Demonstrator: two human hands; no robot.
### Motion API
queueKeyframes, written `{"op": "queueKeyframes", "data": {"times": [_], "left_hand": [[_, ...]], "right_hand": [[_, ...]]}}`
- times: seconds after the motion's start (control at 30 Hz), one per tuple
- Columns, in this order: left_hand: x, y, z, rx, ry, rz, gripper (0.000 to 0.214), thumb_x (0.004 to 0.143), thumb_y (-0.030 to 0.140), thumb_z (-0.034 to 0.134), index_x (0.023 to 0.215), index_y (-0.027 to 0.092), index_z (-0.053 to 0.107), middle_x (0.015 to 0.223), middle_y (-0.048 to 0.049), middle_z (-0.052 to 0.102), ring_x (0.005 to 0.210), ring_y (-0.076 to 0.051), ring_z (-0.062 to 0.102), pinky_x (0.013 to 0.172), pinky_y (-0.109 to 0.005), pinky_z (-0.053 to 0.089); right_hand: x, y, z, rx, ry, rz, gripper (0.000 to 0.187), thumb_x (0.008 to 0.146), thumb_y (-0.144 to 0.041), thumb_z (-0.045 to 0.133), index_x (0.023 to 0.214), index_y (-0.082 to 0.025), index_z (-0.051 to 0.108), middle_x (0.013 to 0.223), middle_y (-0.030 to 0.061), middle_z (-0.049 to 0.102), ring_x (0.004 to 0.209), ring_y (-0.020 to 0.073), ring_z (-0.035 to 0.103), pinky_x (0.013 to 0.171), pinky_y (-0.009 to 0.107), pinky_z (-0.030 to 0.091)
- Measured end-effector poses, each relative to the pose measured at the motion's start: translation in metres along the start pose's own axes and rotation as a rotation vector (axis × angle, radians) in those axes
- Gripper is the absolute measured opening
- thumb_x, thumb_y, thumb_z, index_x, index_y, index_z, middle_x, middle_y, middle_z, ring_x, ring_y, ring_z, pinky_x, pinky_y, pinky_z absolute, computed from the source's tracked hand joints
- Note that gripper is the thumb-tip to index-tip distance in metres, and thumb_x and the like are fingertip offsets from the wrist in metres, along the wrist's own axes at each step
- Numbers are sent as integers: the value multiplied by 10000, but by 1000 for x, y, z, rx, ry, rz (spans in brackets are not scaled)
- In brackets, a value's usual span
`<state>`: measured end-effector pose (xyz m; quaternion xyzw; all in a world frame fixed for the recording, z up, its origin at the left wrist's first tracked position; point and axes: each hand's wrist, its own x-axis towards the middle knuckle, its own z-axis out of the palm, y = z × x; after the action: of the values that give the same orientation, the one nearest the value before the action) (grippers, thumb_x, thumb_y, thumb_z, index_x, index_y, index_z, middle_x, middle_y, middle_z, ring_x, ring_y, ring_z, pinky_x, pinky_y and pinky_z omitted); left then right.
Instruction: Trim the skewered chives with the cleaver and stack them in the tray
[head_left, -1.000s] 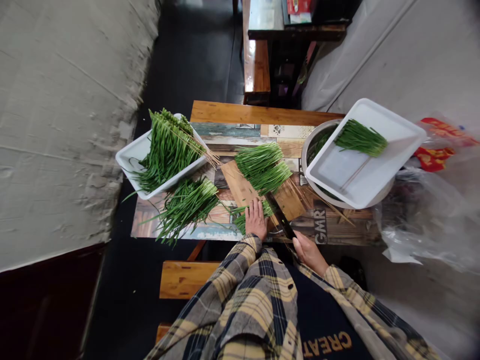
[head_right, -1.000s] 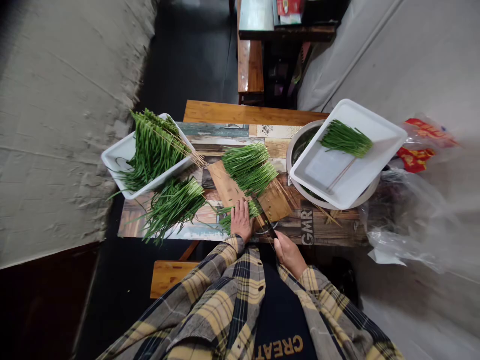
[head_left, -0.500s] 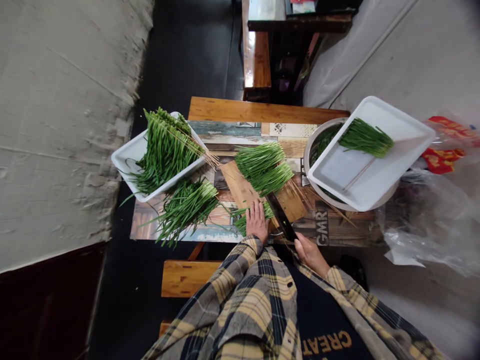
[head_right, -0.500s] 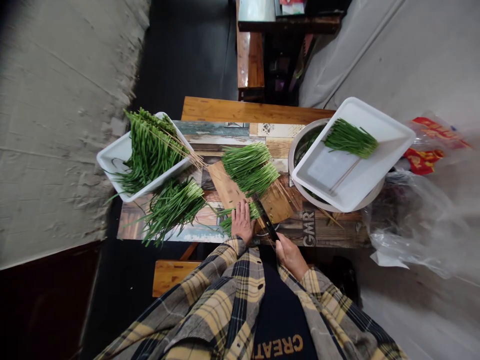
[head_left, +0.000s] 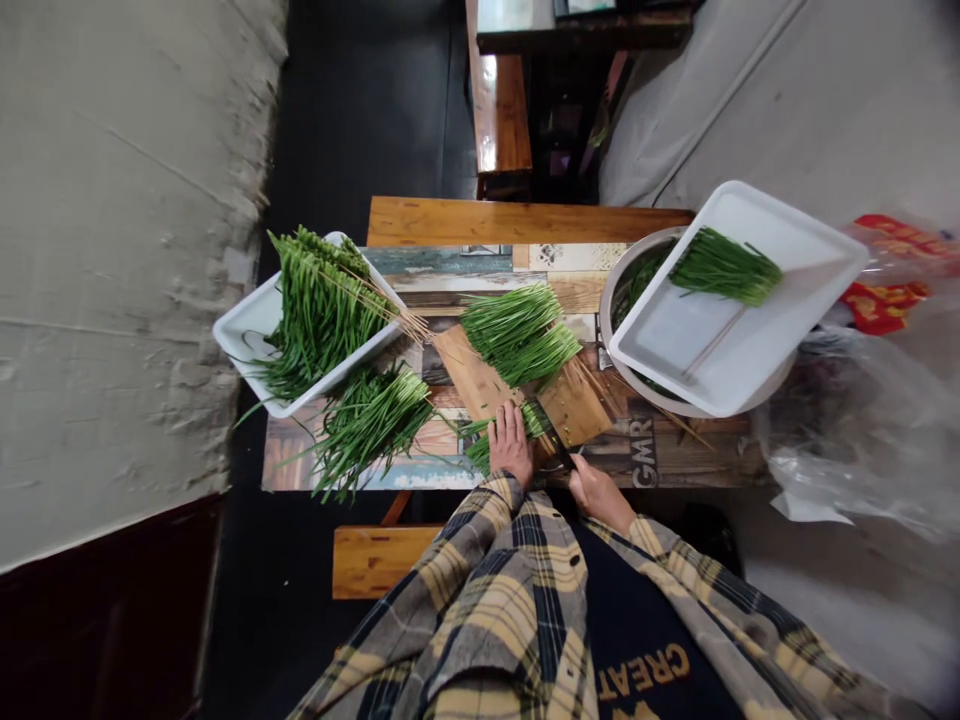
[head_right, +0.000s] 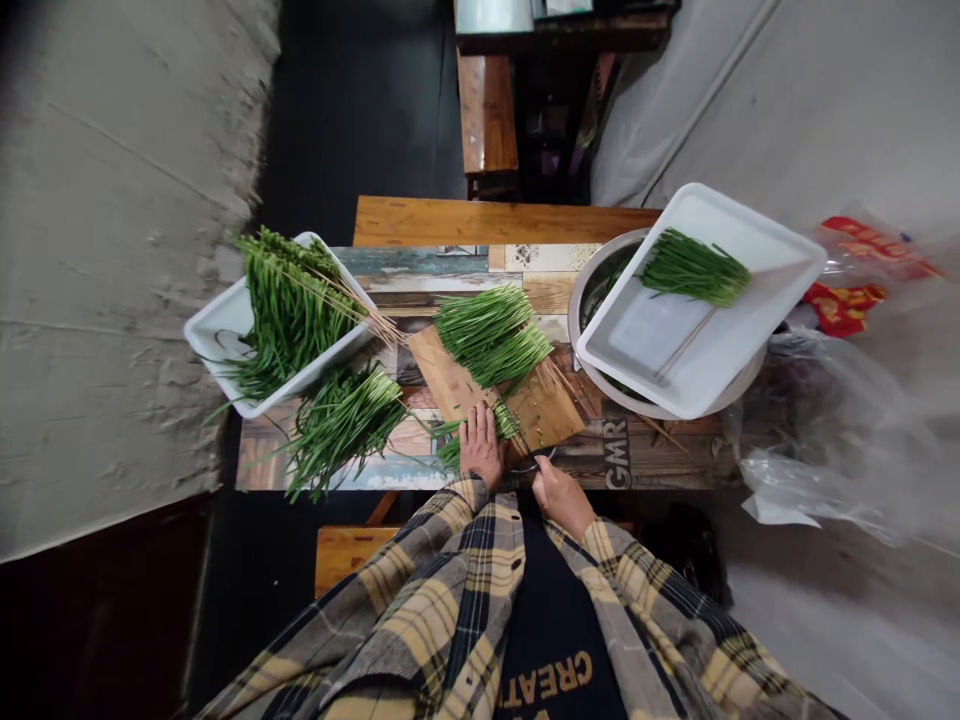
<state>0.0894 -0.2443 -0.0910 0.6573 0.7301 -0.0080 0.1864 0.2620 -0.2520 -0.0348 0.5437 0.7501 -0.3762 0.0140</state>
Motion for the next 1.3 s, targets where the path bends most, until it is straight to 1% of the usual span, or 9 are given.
{"op": "queueKeyframes", "data": {"times": [0.17, 0.4, 0.5, 0.73, 0.9, 1.0, 1.1, 1.2, 1.3], "left_hand": [[-1, 2, -2, 35, 38, -10, 695, 858, 369, 421, 1440, 71, 187, 1521, -129, 161, 1405, -284, 105, 1129, -473, 157], [-3, 1, -8, 52, 24, 15, 697, 858, 388, 408, 1438, 66, 193, 1524, -136, 152, 1407, -282, 93, 1127, -472, 170], [-10, -4, -10, 60, 3, 20, 698, 858, 385, 402, 1444, 82, 175, 1524, -133, 151, 1406, -272, 114, 1121, -473, 185], [-25, -11, -14, 79, -1, 25, 750, 835, 412, 440, 1444, 79, 157, 1522, -140, 162, 1405, -275, 117, 1120, -473, 167], [-23, -21, -26, 46, 8, 7, 778, 808, 482, 478, 1424, 86, 218, 1498, -167, 229, 1380, -290, 196, 1096, -481, 210], [-16, -27, -39, 10, 13, -6, 650, 809, 435, 502, 1365, 133, 349, 1441, -162, 339, 1312, -288, 318, 1056, -462, 274], [-5, -28, -53, -11, -1, -8, 504, 796, 394, 542, 1251, 186, 485, 1296, -126, 477, 1183, -267, 437, 986, -408, 343], [9, -26, -63, 1, -43, -30, 369, 789, 367, 553, 1118, 201, 564, 1130, -99, 545, 1064, -244, 491, 897, -367, 385], [25, -30, -64, 19, -58, -36, 208, 768, 328, 559, 927, 199, 594, 1015, -80, 564, 977, -237, 510, 828, -354, 399]], "right_hand": [[-8, 1, 1, -53, 29, -48, 371, 868, -187, 318, 1162, -116, 532, 915, 122, 706, 776, 193, 678, 679, 260, 503], [-65, 45, -3, 27, 152, -43, 387, 850, -205, 338, 1186, -175, 529, 1099, 102, 674, 921, 193, 672, 768, 295, 541], [-78, 53, -11, 92, 188, -36, 399, 860, -218, 327, 1212, -179, 510, 1117, 101, 666, 970, 197, 659, 800, 304, 537], [-66, 39, -16, 173, 185, -85, 374, 869, -226, 326, 1162, -180, 554, 1031, 79, 700, 922, 181, 674, 798, 274, 534], [-66, 41, -20, 79, 251, -84, 381, 897, -281, 348, 1219, -195, 531, 1140, 85, 659, 1012, 196, 641, 872, 320, 514], [-65, 50, -26, -9, 312, -68, 426, 881, -339, 429, 1280, -203, 493, 1162, 86, 648, 962, 203, 656, 832, 321, 530], [-59, 59, -26, -63, 350, -57, 493, 860, -373, 485, 1317, -190, 456, 1124, 98, 659, 924, 208, 663, 779, 311, 542], [-51, 63, -17, -63, 380, -61, 500, 854, -346, 501, 1328, -200, 432, 1110, 97, 653, 962, 204, 644, 800, 320, 535], [-40, 65, -4, -36, 378, -71, 538, 819, -265, 536, 1340, -225, 409, 1127, 91, 633, 1015, 211, 610, 846, 349, 515]]}}
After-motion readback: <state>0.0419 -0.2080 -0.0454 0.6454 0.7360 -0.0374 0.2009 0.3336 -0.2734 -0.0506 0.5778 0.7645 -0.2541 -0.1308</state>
